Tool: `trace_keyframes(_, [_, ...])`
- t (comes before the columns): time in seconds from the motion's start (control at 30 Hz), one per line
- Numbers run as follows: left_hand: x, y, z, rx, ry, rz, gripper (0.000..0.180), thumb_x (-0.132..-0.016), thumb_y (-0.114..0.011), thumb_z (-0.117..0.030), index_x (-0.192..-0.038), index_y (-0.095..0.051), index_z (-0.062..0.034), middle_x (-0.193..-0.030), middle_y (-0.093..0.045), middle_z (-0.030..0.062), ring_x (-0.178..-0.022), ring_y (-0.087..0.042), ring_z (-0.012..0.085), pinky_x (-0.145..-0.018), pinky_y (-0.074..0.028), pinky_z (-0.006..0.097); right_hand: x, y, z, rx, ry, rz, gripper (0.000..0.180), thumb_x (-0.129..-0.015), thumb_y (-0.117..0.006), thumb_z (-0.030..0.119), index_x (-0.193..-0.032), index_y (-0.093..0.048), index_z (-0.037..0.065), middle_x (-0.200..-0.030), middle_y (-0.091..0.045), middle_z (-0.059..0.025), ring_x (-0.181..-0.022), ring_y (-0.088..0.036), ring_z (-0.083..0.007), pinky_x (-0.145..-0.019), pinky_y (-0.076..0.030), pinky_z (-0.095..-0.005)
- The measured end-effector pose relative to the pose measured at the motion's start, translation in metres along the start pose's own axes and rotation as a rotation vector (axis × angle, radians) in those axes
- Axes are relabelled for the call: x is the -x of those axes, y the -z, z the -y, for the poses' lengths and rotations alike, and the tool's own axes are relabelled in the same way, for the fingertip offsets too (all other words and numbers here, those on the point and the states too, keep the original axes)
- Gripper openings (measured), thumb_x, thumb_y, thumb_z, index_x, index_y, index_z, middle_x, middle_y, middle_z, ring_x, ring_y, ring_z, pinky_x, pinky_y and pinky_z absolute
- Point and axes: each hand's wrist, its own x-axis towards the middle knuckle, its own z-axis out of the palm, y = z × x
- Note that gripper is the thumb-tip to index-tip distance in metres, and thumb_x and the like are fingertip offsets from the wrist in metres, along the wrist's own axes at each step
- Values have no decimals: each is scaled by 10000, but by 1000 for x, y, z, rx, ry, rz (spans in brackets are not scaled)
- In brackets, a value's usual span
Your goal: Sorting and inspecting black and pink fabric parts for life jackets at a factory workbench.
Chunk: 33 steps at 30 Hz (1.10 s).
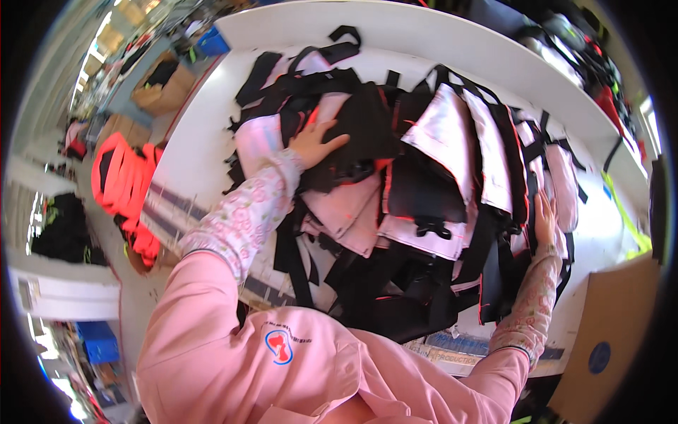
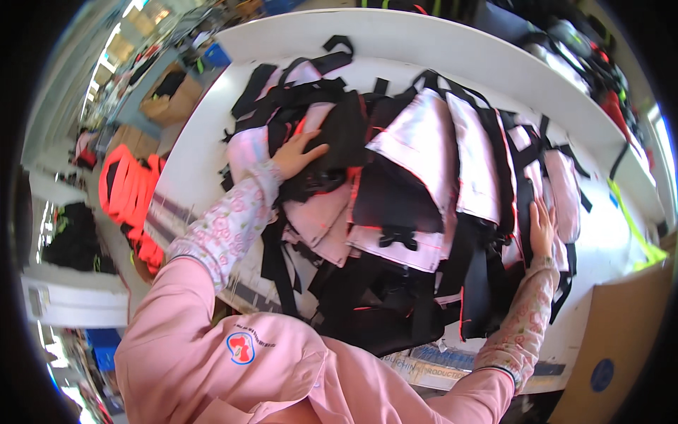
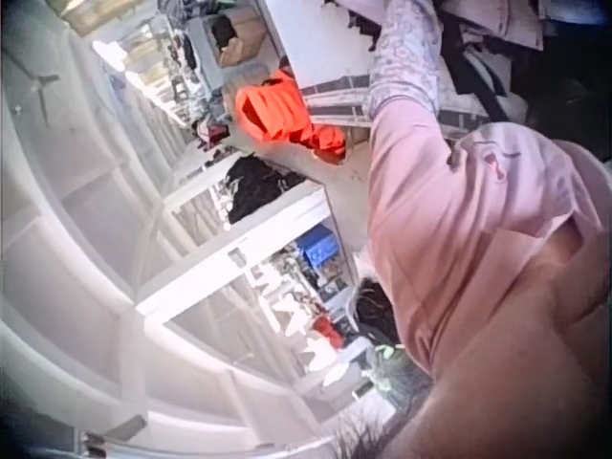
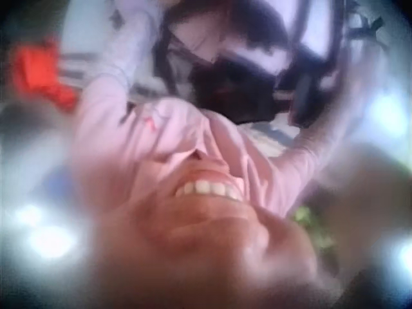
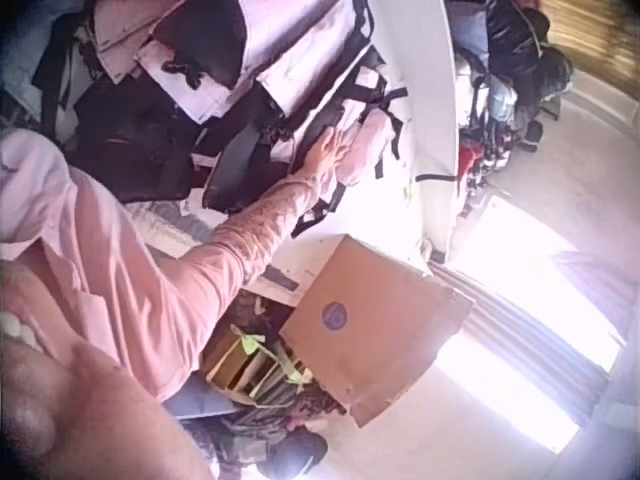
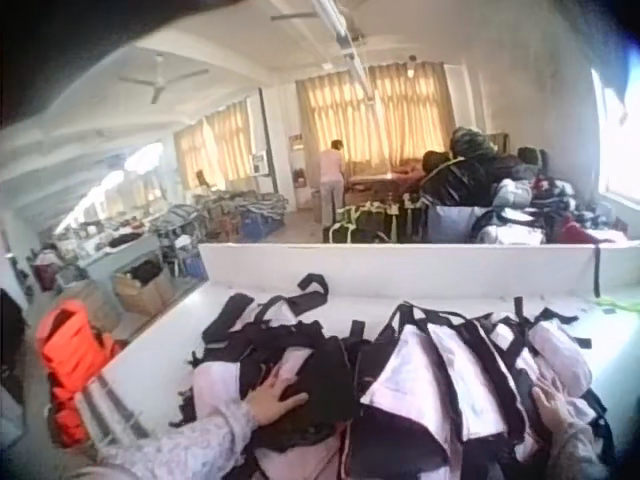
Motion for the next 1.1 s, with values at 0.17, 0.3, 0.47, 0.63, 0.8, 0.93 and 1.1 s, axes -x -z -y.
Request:
trace_keyframes(0.17, [20,19,11,28,83,-86,746,-778,-478,-684,-1337,-431,-193,-1372,-394,186,-1283,-366,336,-1063,-242,484,-21,33,35,78,-66,164,471,-939,-416,387,-1318,-461,111,-1363,-450,-71,-1318,-292,-353,-1095,-172,-442])
trace_keyframes(0.3, [6,50,51,500,-107,-271,349,-820,-649,-355,-1005,-644,-59,-945,-653,88,-888,-605,164,-814,-463,277,-20,111,129,-94,-30,-153,444,-885,-569,227,-1283,-479,50,-1273,-517,-148,-1211,-453,-309,-1016,-336,-379])
trace_keyframes(0.47, [-40,124,123,292,-60,-725,235,-796,-655,-304,-835,-668,-73,-761,-659,87,-718,-628,203,-663,-482,327,51,211,325,-223,145,-232,377,-879,-547,84,-1249,-503,29,-1244,-541,-138,-1188,-481,-266,-998,-352,-353])
trace_keyframes(0.63, [-56,143,253,-338,176,-542,447,-752,-679,-377,-1117,-581,-139,-1184,-566,121,-1091,-528,322,-902,-442,415,101,176,471,-236,479,100,622,-682,-742,254,-1247,-520,116,-1411,-332,-166,-1334,-232,-415,-1066,-149,-585])
trace_keyframes(0.8, [-69,112,240,-378,387,-168,654,-766,-628,-511,-1312,-417,-220,-1354,-414,85,-1255,-381,302,-1033,-269,526,118,123,488,104,503,177,651,-676,-681,489,-1225,-552,162,-1393,-366,-113,-1329,-211,-425,-1043,-101,-652])
trace_keyframes(0.93, [-68,117,240,-481,234,-211,276,-833,-615,-309,-1049,-623,-137,-1084,-629,93,-1073,-561,280,-899,-447,423,120,108,488,133,477,122,642,-666,-686,489,-1208,-566,168,-1367,-406,-91,-1328,-233,-408,-1044,-104,-652])
trace_keyframes(1.1, [-57,124,257,-525,248,-386,160,-851,-537,-217,-935,-597,-95,-822,-649,143,-817,-625,334,-707,-497,463,121,105,497,129,501,75,646,-674,-678,498,-1209,-561,156,-1355,-422,-86,-1331,-239,-393,-1058,-98,-632])
